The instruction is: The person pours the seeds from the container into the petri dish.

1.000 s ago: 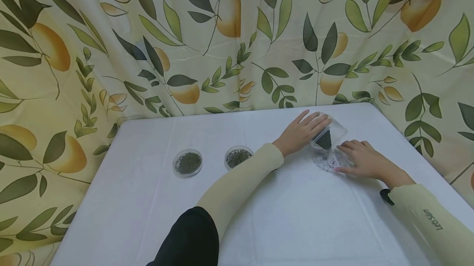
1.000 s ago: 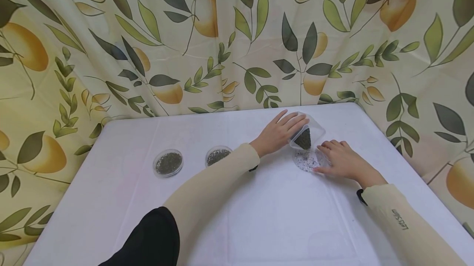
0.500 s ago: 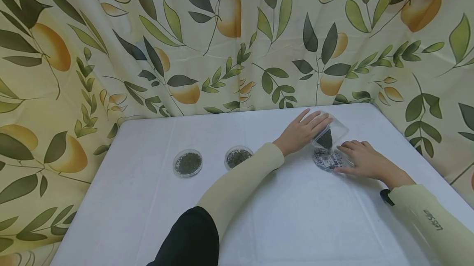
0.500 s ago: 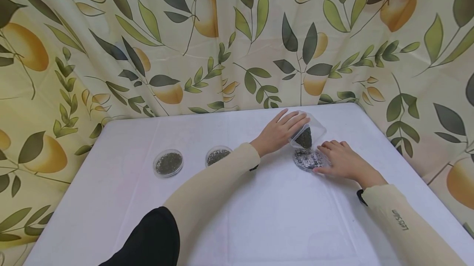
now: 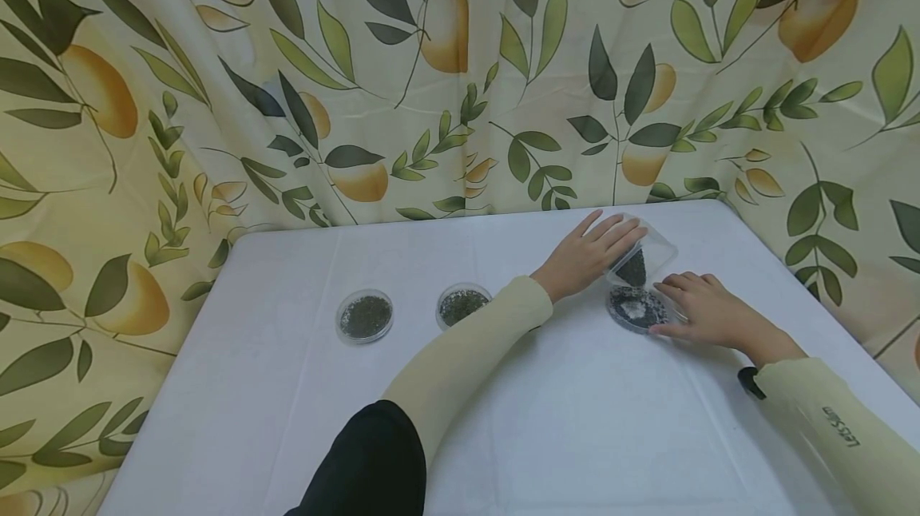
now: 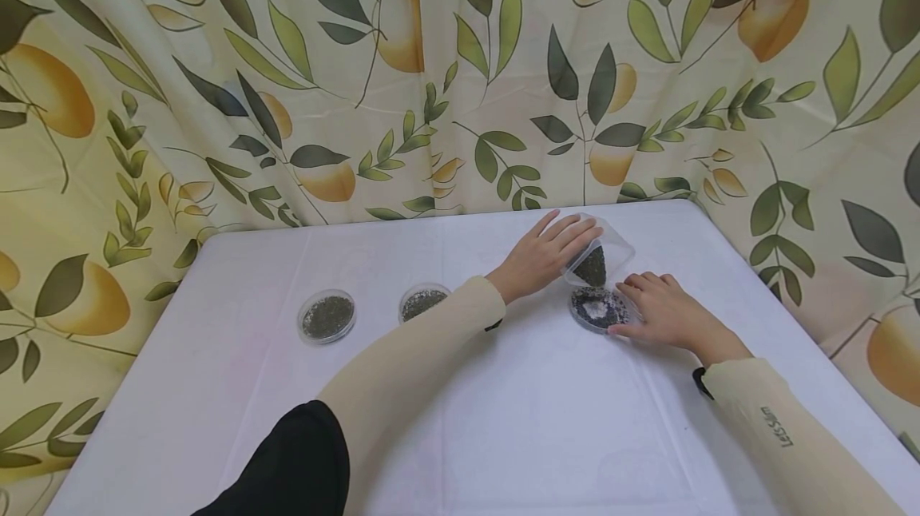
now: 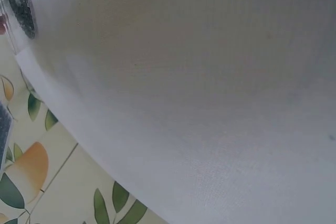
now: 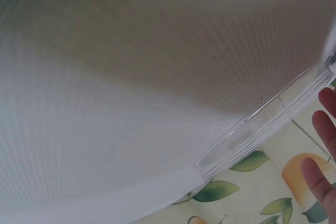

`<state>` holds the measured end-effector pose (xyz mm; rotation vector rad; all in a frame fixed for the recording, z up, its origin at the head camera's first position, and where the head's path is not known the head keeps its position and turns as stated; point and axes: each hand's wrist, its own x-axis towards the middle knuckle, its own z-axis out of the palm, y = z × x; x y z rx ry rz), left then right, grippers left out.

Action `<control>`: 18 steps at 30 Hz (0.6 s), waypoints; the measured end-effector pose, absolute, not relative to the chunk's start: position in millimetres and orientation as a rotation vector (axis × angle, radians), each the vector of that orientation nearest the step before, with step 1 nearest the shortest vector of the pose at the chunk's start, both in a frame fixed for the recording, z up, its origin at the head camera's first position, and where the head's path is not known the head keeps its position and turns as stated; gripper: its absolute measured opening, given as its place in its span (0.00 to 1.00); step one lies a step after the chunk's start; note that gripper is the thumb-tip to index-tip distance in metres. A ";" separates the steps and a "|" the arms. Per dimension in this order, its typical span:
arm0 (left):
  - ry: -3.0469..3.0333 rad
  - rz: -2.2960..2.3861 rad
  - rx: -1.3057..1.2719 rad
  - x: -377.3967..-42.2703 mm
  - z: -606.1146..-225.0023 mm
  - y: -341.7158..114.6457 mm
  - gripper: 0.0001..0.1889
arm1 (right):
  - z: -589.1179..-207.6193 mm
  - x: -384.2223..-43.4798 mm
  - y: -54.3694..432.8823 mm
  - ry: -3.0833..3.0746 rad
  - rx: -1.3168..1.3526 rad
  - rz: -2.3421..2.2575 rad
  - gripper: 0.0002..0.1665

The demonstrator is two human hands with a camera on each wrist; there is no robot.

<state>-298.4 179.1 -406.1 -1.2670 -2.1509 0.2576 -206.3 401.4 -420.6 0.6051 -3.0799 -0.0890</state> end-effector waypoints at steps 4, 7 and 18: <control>-2.158 0.251 -1.275 -298.0 -404.6 179.8 0.38 | -420.1 -206.4 401.0 -3.089 0.601 -0.090 0.48; -2.153 0.258 -1.275 -297.8 -404.0 180.3 0.37 | -419.6 -206.3 400.6 -3.097 0.597 -0.089 0.48; -2.139 0.268 -1.264 -297.5 -403.1 184.1 0.36 | -420.3 -206.4 401.4 -3.089 0.594 -0.073 0.48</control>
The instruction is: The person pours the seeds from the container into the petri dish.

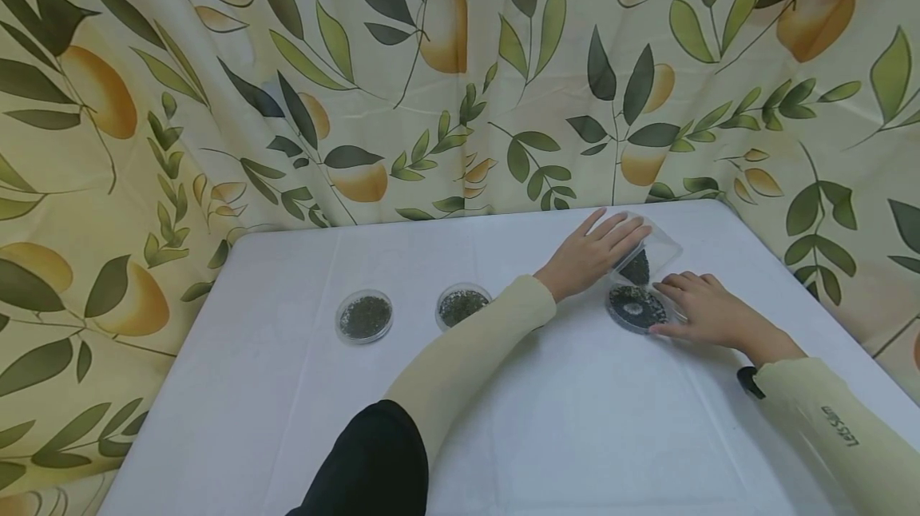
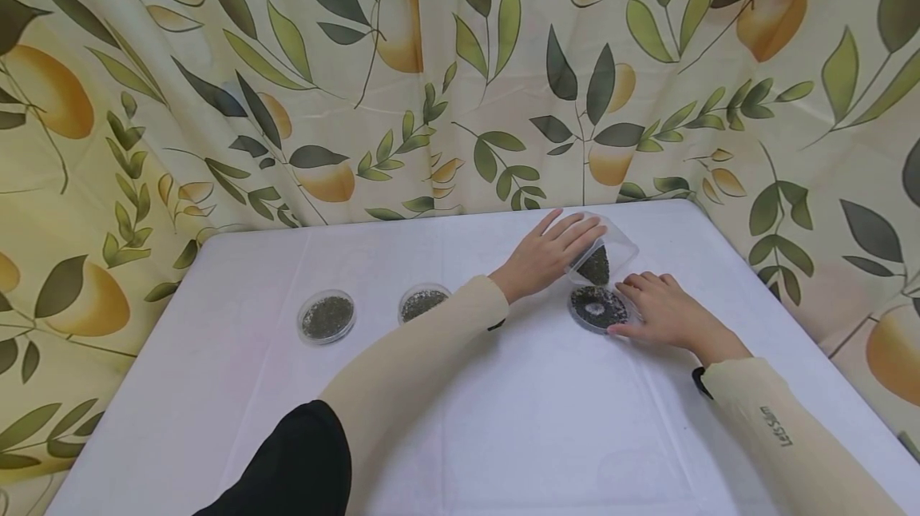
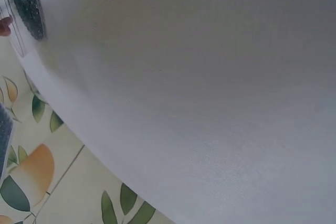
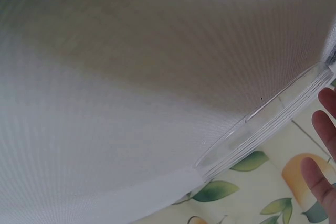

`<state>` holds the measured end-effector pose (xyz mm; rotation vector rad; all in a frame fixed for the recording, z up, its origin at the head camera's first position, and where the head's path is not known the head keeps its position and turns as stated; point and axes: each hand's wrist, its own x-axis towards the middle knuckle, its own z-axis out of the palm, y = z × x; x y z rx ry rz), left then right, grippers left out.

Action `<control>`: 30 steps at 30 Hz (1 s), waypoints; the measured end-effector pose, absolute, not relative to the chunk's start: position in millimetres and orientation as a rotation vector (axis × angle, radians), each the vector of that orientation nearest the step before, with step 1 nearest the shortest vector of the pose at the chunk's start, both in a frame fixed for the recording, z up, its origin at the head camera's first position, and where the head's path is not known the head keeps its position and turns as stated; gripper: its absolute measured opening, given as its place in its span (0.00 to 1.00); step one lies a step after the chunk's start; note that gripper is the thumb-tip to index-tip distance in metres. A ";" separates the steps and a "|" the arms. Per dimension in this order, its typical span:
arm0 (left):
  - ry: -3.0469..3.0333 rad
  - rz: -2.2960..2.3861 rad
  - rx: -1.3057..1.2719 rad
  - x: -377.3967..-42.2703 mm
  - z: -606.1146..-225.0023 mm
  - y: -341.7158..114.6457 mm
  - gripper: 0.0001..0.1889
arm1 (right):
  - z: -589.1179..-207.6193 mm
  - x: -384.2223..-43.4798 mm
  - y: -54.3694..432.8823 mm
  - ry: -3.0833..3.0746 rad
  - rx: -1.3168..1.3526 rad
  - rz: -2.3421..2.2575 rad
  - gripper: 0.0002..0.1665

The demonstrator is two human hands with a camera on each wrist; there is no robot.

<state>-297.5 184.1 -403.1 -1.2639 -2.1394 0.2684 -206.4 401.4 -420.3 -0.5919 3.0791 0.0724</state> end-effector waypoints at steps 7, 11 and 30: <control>-2.126 0.296 -1.243 -296.6 -402.4 186.3 0.36 | -419.9 -206.5 401.1 3.082 -0.597 0.065 0.47; -2.134 0.308 -1.247 -296.6 -402.3 186.8 0.38 | -419.4 -206.4 401.2 3.081 -0.603 0.056 0.47; -2.168 0.275 -1.244 -296.7 -400.6 187.8 0.34 | -418.3 -204.9 400.3 3.082 -0.595 0.042 0.47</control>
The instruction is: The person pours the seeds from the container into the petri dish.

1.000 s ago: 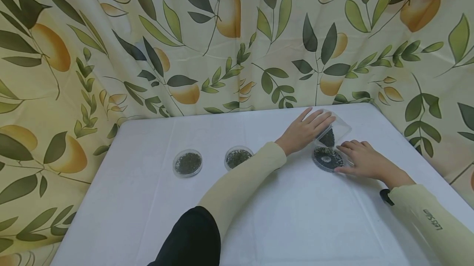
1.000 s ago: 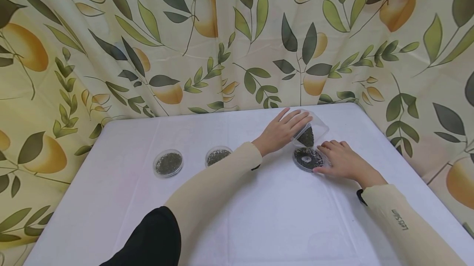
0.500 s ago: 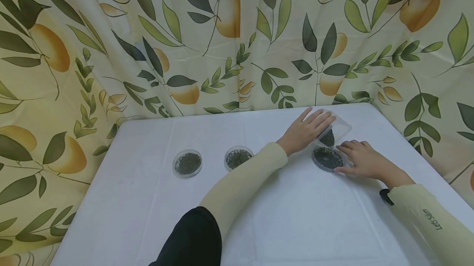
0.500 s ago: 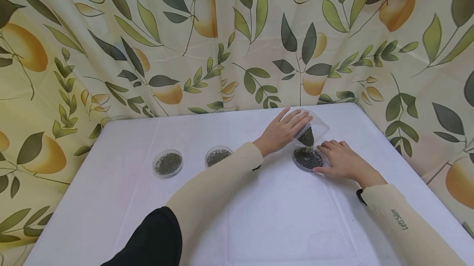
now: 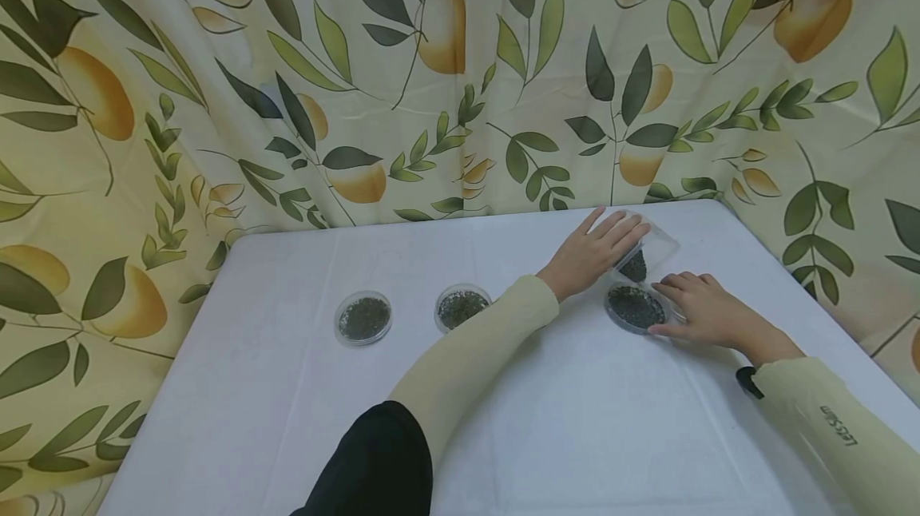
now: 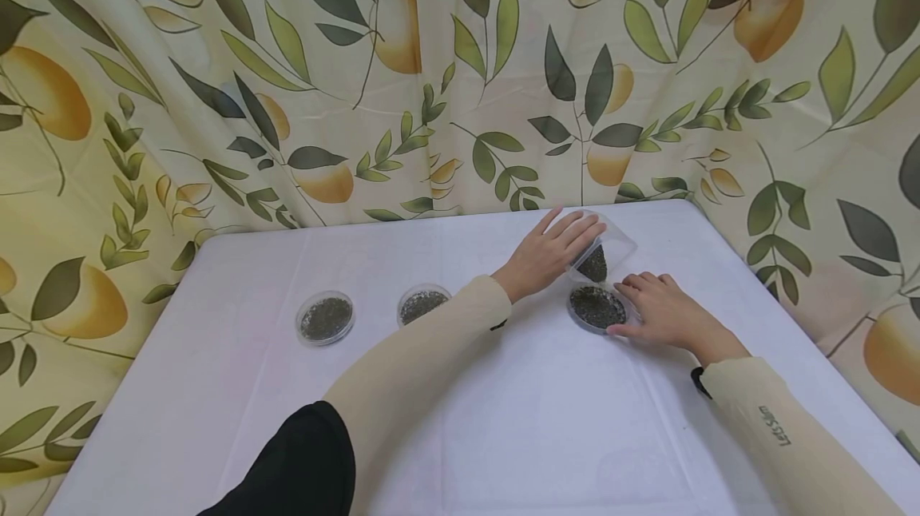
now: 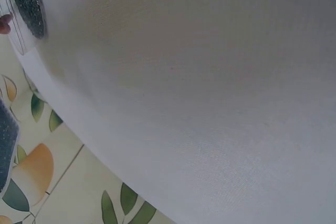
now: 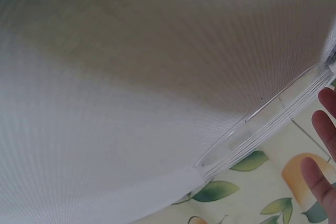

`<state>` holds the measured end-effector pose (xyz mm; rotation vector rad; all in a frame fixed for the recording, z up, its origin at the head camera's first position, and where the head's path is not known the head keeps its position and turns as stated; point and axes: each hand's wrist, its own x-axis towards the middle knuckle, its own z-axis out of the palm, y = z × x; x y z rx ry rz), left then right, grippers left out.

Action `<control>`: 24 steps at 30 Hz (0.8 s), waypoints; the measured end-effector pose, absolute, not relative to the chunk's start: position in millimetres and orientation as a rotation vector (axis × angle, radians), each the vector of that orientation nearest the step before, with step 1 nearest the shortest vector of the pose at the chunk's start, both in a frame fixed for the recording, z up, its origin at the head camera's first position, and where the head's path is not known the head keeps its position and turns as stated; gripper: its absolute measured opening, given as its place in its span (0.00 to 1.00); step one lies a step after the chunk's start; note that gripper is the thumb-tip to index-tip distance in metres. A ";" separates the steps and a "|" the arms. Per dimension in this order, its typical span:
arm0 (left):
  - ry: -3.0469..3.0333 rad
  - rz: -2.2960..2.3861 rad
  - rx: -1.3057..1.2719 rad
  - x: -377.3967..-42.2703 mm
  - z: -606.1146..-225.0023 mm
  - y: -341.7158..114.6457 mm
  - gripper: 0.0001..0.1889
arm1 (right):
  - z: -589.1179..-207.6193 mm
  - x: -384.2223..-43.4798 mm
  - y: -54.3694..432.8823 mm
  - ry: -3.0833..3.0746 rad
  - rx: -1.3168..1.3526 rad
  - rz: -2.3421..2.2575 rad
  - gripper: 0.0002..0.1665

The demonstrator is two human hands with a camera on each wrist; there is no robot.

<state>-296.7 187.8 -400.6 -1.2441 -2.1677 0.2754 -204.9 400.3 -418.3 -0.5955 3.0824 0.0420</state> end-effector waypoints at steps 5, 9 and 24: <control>-2.172 0.280 -1.239 -296.1 -400.0 187.5 0.30 | -420.5 -205.4 402.0 3.089 -0.605 0.058 0.47; -2.173 0.283 -1.238 -295.8 -399.8 187.0 0.29 | -420.5 -205.7 401.8 3.085 -0.594 0.063 0.47; -2.171 0.312 -1.258 -298.6 -404.4 188.5 0.31 | -421.2 -207.2 402.0 3.082 -0.591 0.072 0.48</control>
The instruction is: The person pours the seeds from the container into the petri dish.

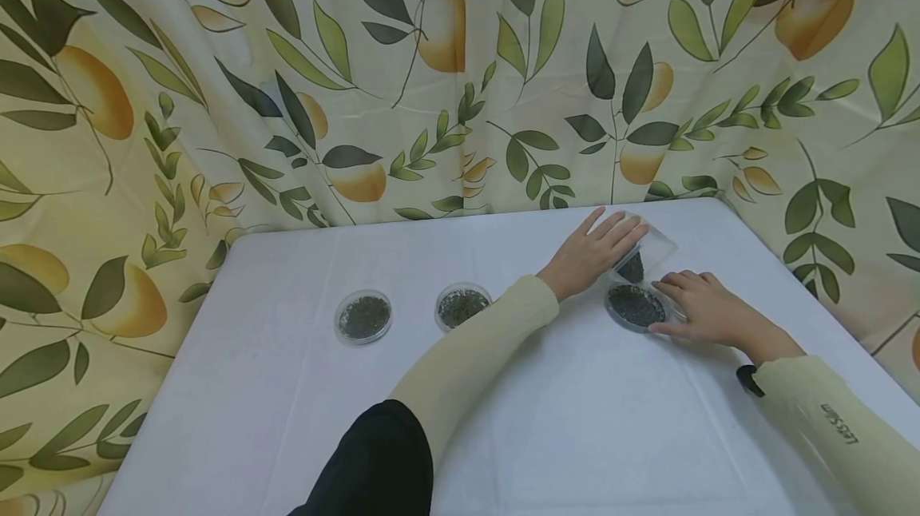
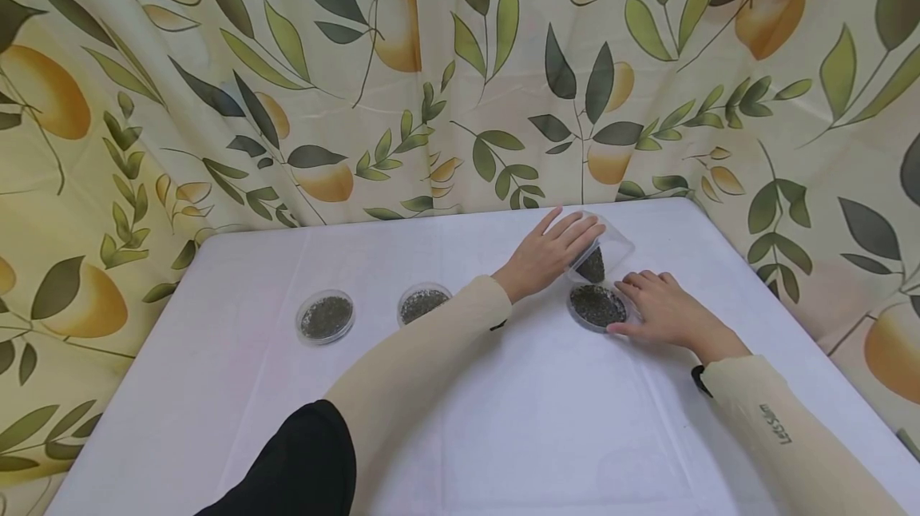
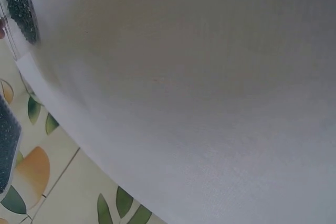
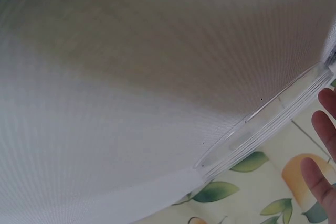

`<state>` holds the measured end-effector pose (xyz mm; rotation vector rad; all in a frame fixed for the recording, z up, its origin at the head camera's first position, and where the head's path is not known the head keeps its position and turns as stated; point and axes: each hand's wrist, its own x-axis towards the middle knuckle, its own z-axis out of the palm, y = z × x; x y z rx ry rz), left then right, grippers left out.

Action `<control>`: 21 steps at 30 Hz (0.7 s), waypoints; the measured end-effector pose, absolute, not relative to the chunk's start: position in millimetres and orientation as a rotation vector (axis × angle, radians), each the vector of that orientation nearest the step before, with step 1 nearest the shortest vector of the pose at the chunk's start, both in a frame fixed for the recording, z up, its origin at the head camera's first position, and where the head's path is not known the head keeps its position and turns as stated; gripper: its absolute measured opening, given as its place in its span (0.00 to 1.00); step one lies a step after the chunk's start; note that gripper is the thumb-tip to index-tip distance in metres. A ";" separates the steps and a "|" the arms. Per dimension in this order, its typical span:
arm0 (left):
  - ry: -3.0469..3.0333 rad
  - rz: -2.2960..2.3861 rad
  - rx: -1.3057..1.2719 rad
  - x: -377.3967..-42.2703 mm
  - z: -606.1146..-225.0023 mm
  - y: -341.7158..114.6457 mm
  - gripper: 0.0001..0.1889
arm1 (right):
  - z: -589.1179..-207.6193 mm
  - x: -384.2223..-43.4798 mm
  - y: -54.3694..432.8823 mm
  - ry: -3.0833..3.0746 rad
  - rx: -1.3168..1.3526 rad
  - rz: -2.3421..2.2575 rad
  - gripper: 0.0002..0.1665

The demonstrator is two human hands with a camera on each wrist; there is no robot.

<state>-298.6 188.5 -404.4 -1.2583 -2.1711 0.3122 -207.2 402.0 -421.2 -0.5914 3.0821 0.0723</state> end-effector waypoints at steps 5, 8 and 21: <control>-2.176 0.310 -1.255 -298.0 -404.9 187.9 0.31 | -422.6 -207.3 403.1 3.091 -0.600 0.080 0.47; -2.179 0.303 -1.249 -297.4 -404.9 187.1 0.31 | -422.2 -207.5 403.0 3.092 -0.601 0.082 0.47; -2.245 0.217 -1.217 -297.2 -405.8 182.3 0.38 | -420.8 -206.8 401.1 3.082 -0.580 0.091 0.49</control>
